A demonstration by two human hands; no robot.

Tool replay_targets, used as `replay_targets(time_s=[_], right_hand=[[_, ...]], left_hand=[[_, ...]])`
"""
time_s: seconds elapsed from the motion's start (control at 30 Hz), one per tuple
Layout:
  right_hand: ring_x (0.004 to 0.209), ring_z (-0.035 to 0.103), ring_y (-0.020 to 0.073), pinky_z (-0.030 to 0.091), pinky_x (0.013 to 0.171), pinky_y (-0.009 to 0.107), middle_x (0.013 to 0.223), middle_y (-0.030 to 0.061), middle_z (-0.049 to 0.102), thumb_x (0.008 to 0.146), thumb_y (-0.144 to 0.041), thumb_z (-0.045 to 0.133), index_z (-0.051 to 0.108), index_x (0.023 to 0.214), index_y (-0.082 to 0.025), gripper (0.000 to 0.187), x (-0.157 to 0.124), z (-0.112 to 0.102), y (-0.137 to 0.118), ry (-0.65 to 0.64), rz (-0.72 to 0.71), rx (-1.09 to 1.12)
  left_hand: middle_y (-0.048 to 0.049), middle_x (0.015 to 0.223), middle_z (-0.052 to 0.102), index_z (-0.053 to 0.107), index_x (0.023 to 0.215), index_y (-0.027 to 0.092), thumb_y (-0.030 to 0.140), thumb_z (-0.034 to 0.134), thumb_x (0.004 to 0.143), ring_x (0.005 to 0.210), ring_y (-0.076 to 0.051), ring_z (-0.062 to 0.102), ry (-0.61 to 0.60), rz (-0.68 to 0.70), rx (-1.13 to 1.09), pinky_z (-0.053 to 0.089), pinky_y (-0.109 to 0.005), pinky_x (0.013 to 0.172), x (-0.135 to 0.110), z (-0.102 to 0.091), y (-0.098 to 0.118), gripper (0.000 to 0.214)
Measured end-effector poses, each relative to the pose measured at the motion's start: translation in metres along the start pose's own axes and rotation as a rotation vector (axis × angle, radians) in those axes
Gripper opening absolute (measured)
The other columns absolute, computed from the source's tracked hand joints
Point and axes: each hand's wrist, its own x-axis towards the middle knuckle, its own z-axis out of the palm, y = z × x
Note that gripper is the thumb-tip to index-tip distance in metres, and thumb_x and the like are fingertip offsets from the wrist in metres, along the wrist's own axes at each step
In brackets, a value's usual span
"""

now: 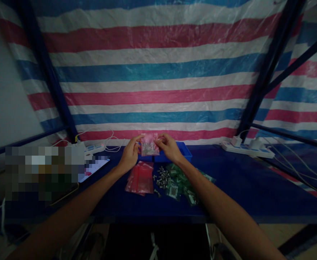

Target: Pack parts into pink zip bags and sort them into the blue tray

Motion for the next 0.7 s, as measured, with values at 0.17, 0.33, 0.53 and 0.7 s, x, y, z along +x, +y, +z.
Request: replay_targets(time_s=[0.17, 0.33, 0.53, 0.7], right_hand=[[0.058, 0.051, 0.0154, 0.04, 0.058, 0.029, 0.064, -0.0084, 0.056, 0.082, -0.055, 0.078, 0.05, 0.116, -0.028, 0.051, -0.002, 0.001, -0.002, 0.015, 0.017, 0.049], [0.059, 0.056, 0.016, 0.043, 0.057, 0.029, 0.066, -0.0041, 0.062, 0.082, -0.056, 0.077, 0.06, 0.101, -0.026, 0.039, -0.002, 0.0, -0.002, -0.002, 0.014, -0.003], [0.062, 0.064, 0.0176, 0.049, 0.059, 0.031, 0.078, 0.0051, 0.074, 0.086, -0.05, 0.067, 0.063, 0.085, -0.022, 0.028, 0.001, 0.0, 0.0, -0.049, 0.149, 0.077], [0.065, 0.064, 0.017, 0.047, 0.058, 0.031, 0.085, 0.0045, 0.074, 0.086, -0.04, 0.068, 0.066, 0.089, -0.024, 0.016, -0.002, 0.0, -0.001, -0.086, 0.123, 0.085]], left_hand=[[-0.009, 0.125, 0.059, 0.061, 0.138, 0.026, 0.008, 0.053, 0.097, 0.109, -0.022, 0.063, -0.06, 0.056, 0.073, 0.056, -0.036, 0.094, -0.002, 0.0, 0.0, 0.045], [-0.0097, 0.124, 0.055, 0.074, 0.116, 0.025, 0.017, 0.064, 0.097, 0.122, -0.026, 0.056, 0.016, 0.063, 0.146, 0.048, -0.043, 0.107, 0.0, -0.002, 0.003, 0.023], [-0.0077, 0.106, 0.063, 0.069, 0.092, 0.02, 0.032, 0.061, 0.102, 0.102, -0.023, 0.061, 0.083, -0.02, 0.112, 0.05, -0.035, 0.09, 0.002, 0.003, -0.002, 0.018], [-0.0045, 0.092, 0.062, 0.066, 0.081, 0.018, 0.038, 0.06, 0.103, 0.088, -0.018, 0.061, 0.106, -0.092, 0.025, 0.047, -0.028, 0.074, 0.003, 0.006, -0.008, 0.03]])
